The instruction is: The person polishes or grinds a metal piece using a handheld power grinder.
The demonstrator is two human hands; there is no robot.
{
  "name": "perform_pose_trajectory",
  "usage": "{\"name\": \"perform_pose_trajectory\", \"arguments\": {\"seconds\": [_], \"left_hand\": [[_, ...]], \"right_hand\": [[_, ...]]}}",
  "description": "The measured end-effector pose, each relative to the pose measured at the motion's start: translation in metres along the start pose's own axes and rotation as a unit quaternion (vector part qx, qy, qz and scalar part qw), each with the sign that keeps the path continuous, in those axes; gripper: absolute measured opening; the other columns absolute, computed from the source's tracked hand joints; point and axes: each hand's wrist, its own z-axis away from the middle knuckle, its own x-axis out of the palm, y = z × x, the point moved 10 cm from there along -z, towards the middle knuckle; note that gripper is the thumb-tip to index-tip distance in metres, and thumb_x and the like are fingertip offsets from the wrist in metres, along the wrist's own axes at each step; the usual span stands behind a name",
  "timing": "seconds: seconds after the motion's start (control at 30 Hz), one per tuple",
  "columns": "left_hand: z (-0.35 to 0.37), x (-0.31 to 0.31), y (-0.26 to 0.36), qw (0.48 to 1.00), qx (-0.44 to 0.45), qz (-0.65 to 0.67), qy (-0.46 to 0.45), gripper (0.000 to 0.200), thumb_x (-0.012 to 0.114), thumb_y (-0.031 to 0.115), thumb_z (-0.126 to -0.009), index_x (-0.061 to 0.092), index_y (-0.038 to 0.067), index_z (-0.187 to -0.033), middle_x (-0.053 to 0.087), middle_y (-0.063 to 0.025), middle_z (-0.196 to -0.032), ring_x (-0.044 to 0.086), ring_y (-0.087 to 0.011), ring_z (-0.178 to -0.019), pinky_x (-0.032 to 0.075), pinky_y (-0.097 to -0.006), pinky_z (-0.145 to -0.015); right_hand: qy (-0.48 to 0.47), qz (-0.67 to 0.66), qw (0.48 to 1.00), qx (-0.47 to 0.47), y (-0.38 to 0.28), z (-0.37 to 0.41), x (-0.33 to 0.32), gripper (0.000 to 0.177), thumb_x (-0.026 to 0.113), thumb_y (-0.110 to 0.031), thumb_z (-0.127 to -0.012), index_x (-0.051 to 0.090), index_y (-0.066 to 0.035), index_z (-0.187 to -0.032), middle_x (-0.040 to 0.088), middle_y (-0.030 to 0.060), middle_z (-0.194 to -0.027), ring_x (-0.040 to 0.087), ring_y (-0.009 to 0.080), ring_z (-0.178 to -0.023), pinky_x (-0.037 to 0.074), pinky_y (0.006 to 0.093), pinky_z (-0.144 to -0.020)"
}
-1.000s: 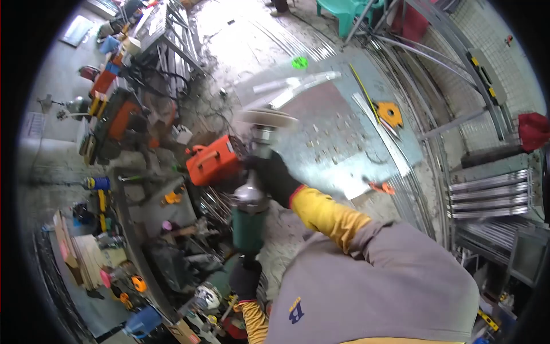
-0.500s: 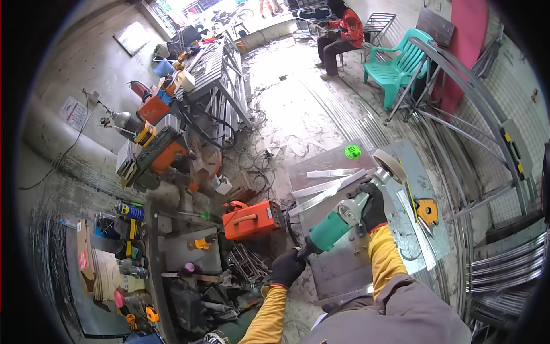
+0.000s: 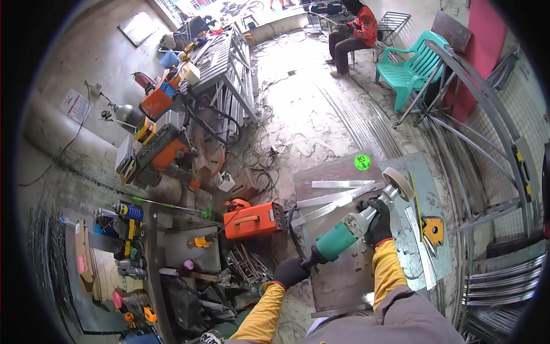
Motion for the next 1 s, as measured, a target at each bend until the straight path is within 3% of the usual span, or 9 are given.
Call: {"name": "perform_pose_trajectory", "arguments": {"seconds": [0.13,0.27,0.47,0.6,0.7,0.83,1.0], "left_hand": [[0.000,-0.001,0.001,1.000,-0.001,-0.003,0.012,0.037,0.069,0.043,-0.083,0.074,0.011,-0.100,0.074,-0.0205,-0.092,0.072,-0.0429,-0.092,0.056,-0.0540,-0.081],[0.006,0.000,-0.001,0.998,-0.010,-0.018,0.065,0.038,0.068,0.047,-0.085,0.074,0.013,-0.101,0.075,-0.0191,-0.091,0.073,-0.0416,-0.089,0.057,-0.0535,-0.078],[0.012,0.001,-0.002,0.992,-0.050,-0.035,0.111,0.032,0.065,0.047,-0.088,0.074,0.019,-0.100,0.075,-0.0162,-0.088,0.074,-0.0403,-0.085,0.057,-0.0518,-0.075],[0.011,0.004,-0.003,0.988,-0.030,-0.044,0.142,0.029,0.067,0.046,-0.086,0.075,0.020,-0.098,0.075,-0.0149,-0.082,0.074,-0.0394,-0.079,0.057,-0.0522,-0.071],[0.013,-0.004,0.004,0.988,-0.031,-0.045,0.144,0.027,0.068,0.044,-0.085,0.077,0.021,-0.095,0.074,-0.0144,-0.079,0.074,-0.0380,-0.078,0.057,-0.0516,-0.069],[0.015,-0.006,0.008,0.988,-0.023,-0.035,0.146,0.030,0.067,0.044,-0.087,0.076,0.019,-0.100,0.074,-0.0161,-0.084,0.073,-0.0406,-0.081,0.057,-0.0517,-0.071],[0.015,-0.005,0.005,0.988,-0.029,-0.041,0.148,0.031,0.067,0.046,-0.086,0.077,0.019,-0.100,0.074,-0.0161,-0.084,0.073,-0.0402,-0.081,0.057,-0.0512,-0.071]], "right_hand": [[-0.004,0.076,0.996,-0.041,-0.005,-0.004,-0.003,0.013,0.067,-0.009,-0.088,0.062,-0.006,-0.099,0.066,0.0073,-0.088,0.069,0.0221,-0.087,0.055,0.0390,-0.091],[-0.012,0.035,0.998,-0.049,-0.003,-0.007,-0.001,0.012,0.067,-0.009,-0.089,0.062,-0.006,-0.099,0.068,0.0075,-0.088,0.069,0.0222,-0.086,0.056,0.0383,-0.089],[0.015,0.041,0.998,-0.039,0.003,-0.007,-0.018,0.015,0.067,-0.007,-0.089,0.062,-0.005,-0.103,0.066,0.0070,-0.089,0.069,0.0248,-0.085,0.058,0.0427,-0.092],[-0.009,0.036,0.997,-0.063,-0.003,-0.008,-0.012,0.020,0.067,-0.005,-0.090,0.060,-0.006,-0.109,0.063,0.0069,-0.088,0.068,0.0244,-0.084,0.059,0.0470,-0.094],[-0.002,0.028,0.998,-0.054,0.001,-0.012,-0.016,0.016,0.069,-0.008,-0.090,0.061,-0.007,-0.104,0.063,0.0067,-0.087,0.068,0.0245,-0.081,0.059,0.0480,-0.093],[0.005,0.022,0.998,-0.058,0.000,-0.011,-0.025,0.013,0.069,-0.008,-0.089,0.066,-0.005,-0.100,0.068,0.0076,-0.091,0.071,0.0267,-0.086,0.058,0.0404,-0.088],[-0.038,-0.016,0.998,-0.044,0.005,-0.017,-0.025,0.012,0.068,-0.008,-0.089,0.066,-0.004,-0.101,0.068,0.0075,-0.092,0.071,0.0266,-0.087,0.057,0.0410,-0.088]]}}
